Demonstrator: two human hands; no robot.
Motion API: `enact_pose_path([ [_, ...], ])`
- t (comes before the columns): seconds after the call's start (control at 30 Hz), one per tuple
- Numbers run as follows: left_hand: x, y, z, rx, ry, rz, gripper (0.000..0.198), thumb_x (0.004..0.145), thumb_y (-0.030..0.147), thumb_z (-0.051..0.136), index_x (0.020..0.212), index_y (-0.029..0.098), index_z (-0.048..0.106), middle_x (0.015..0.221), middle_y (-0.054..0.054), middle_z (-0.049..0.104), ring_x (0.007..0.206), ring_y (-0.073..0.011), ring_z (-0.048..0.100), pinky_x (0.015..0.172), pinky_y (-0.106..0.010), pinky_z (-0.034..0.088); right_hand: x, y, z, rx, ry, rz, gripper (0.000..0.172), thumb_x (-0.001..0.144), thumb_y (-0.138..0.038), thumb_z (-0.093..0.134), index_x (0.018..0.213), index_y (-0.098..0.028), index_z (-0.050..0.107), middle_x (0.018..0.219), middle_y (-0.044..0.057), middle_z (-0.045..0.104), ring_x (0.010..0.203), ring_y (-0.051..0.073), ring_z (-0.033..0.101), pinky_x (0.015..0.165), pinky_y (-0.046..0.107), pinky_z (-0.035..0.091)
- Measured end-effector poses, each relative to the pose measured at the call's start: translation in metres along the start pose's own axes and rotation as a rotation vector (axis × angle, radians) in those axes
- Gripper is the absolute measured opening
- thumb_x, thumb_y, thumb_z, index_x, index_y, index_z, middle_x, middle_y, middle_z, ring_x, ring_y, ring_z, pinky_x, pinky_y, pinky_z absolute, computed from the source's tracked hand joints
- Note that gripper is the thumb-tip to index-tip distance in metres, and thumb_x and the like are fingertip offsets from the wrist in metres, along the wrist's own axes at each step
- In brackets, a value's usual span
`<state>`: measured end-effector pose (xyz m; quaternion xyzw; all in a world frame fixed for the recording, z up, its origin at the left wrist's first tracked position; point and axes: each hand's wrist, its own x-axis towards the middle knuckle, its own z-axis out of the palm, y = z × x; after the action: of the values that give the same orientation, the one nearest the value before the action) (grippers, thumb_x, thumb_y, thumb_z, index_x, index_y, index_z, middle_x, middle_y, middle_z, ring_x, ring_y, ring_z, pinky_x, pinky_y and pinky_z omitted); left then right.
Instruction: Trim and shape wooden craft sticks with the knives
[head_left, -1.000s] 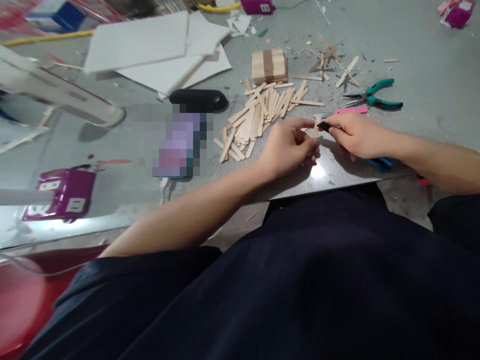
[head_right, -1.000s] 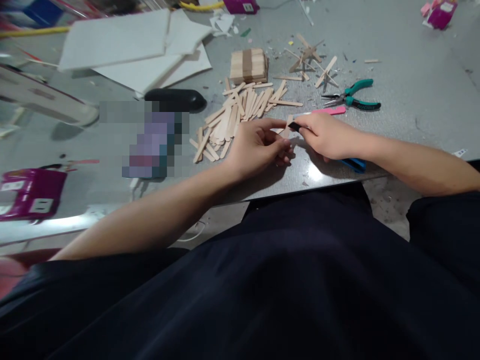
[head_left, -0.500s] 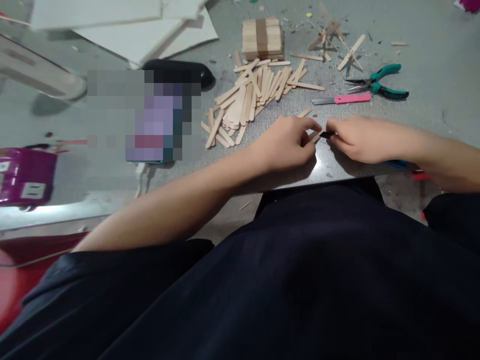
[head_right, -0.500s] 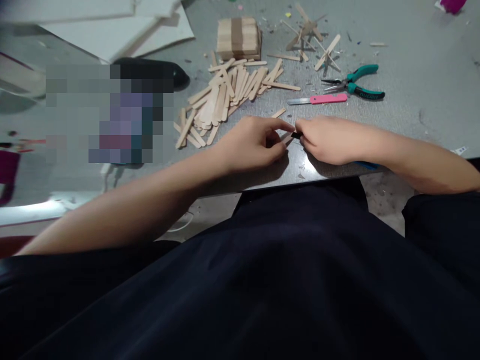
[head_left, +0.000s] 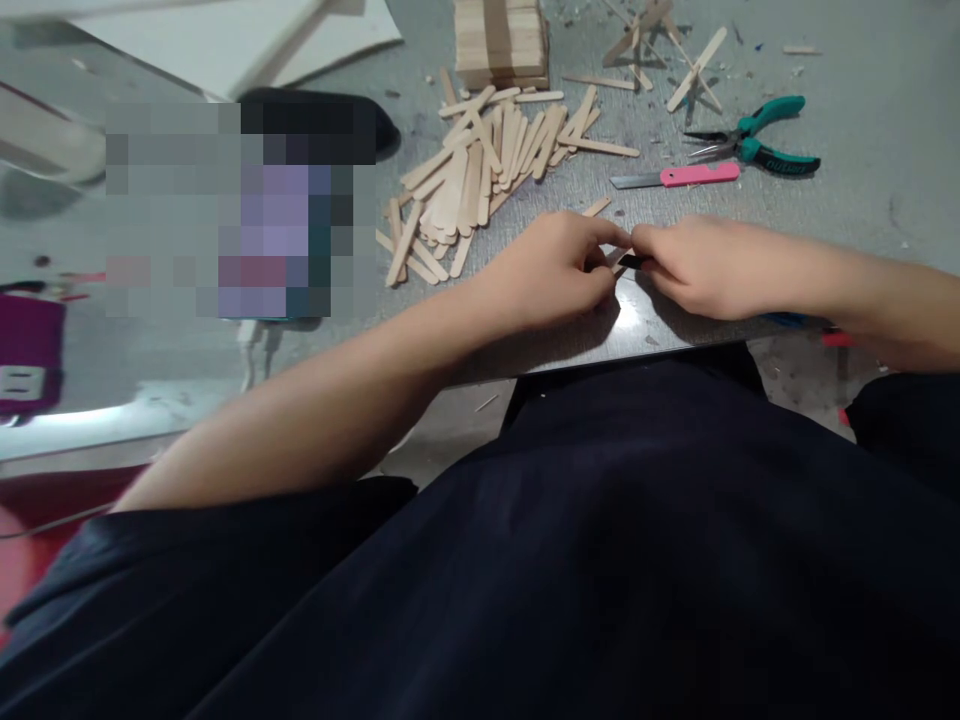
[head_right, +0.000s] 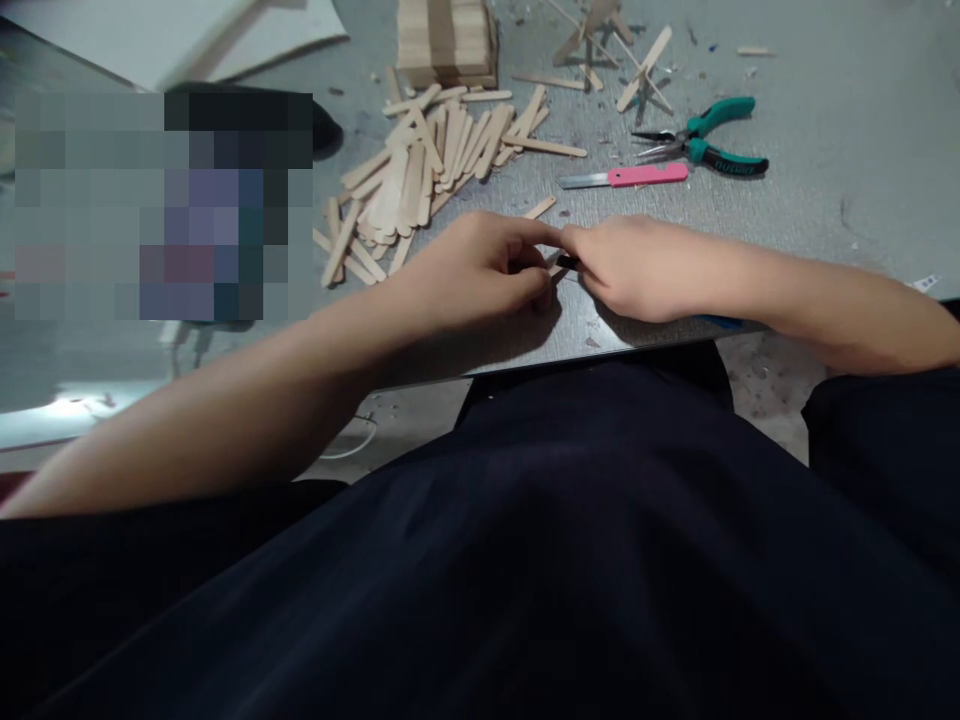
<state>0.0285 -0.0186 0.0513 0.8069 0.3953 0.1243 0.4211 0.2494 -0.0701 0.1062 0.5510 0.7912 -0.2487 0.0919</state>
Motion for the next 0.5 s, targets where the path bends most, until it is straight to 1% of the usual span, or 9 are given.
enact_pose_path([
  [0.03, 0.0, -0.002, 0.001, -0.028, -0.005, 0.003, 0.044, 0.086, 0.004, 0.068, 0.116, 0.022, 0.094, 0.071, 0.001, 0.075, 0.076, -0.0216, 0.069, 0.08, -0.032, 0.059, 0.001, 0.001, 0.001, 0.004, 0.001, -0.007, 0.04, 0.132, -0.024, 0.056, 0.169, -0.015, 0.07, 0.15, 0.017, 0.091, 0.137, 0.039, 0.085, 0.113, 0.044, 0.061],
  [0.17, -0.003, -0.004, 0.001, -0.089, -0.002, 0.026, 0.035, 0.088, 0.01, 0.073, 0.114, 0.023, 0.093, 0.07, 0.002, 0.073, 0.075, -0.0213, 0.073, 0.079, -0.03, 0.062, 0.002, 0.003, 0.002, -0.057, 0.0, -0.03, 0.047, 0.132, -0.023, 0.052, 0.176, -0.012, 0.067, 0.153, 0.023, 0.091, 0.132, 0.039, 0.086, 0.108, 0.044, 0.062],
  [0.27, -0.005, -0.004, 0.001, -0.094, 0.001, 0.0, 0.033, 0.091, 0.012, 0.074, 0.115, 0.022, 0.093, 0.073, 0.001, 0.074, 0.078, -0.0213, 0.074, 0.082, -0.03, 0.064, 0.002, 0.002, 0.002, -0.067, 0.011, -0.025, 0.048, 0.132, -0.023, 0.054, 0.176, -0.014, 0.07, 0.151, 0.021, 0.093, 0.13, 0.037, 0.087, 0.102, 0.041, 0.061],
  [0.33, -0.004, -0.003, 0.001, -0.099, -0.007, -0.026, 0.035, 0.092, 0.01, 0.073, 0.118, 0.023, 0.093, 0.075, 0.001, 0.075, 0.077, -0.0214, 0.074, 0.083, -0.031, 0.064, 0.002, 0.001, 0.002, -0.08, -0.004, -0.027, 0.049, 0.132, -0.023, 0.052, 0.176, -0.015, 0.071, 0.153, 0.021, 0.092, 0.13, 0.038, 0.088, 0.1, 0.041, 0.061],
  [0.4, -0.001, -0.002, -0.001, -0.085, -0.026, -0.039, 0.039, 0.092, 0.008, 0.073, 0.121, 0.023, 0.094, 0.074, 0.001, 0.074, 0.075, -0.0209, 0.073, 0.083, -0.032, 0.063, 0.002, 0.0, 0.002, -0.095, -0.003, -0.031, 0.048, 0.133, -0.022, 0.05, 0.174, -0.012, 0.072, 0.153, 0.022, 0.092, 0.131, 0.038, 0.088, 0.1, 0.041, 0.061],
  [0.5, 0.005, -0.005, -0.003, -0.03, -0.051, -0.007, 0.053, 0.092, 0.002, 0.071, 0.135, 0.022, 0.094, 0.072, 0.003, 0.075, 0.072, -0.0206, 0.069, 0.081, -0.034, 0.059, 0.004, -0.001, 0.003, -0.134, 0.006, -0.018, 0.045, 0.133, -0.022, 0.051, 0.167, -0.008, 0.076, 0.15, 0.024, 0.093, 0.129, 0.039, 0.089, 0.099, 0.041, 0.061],
])
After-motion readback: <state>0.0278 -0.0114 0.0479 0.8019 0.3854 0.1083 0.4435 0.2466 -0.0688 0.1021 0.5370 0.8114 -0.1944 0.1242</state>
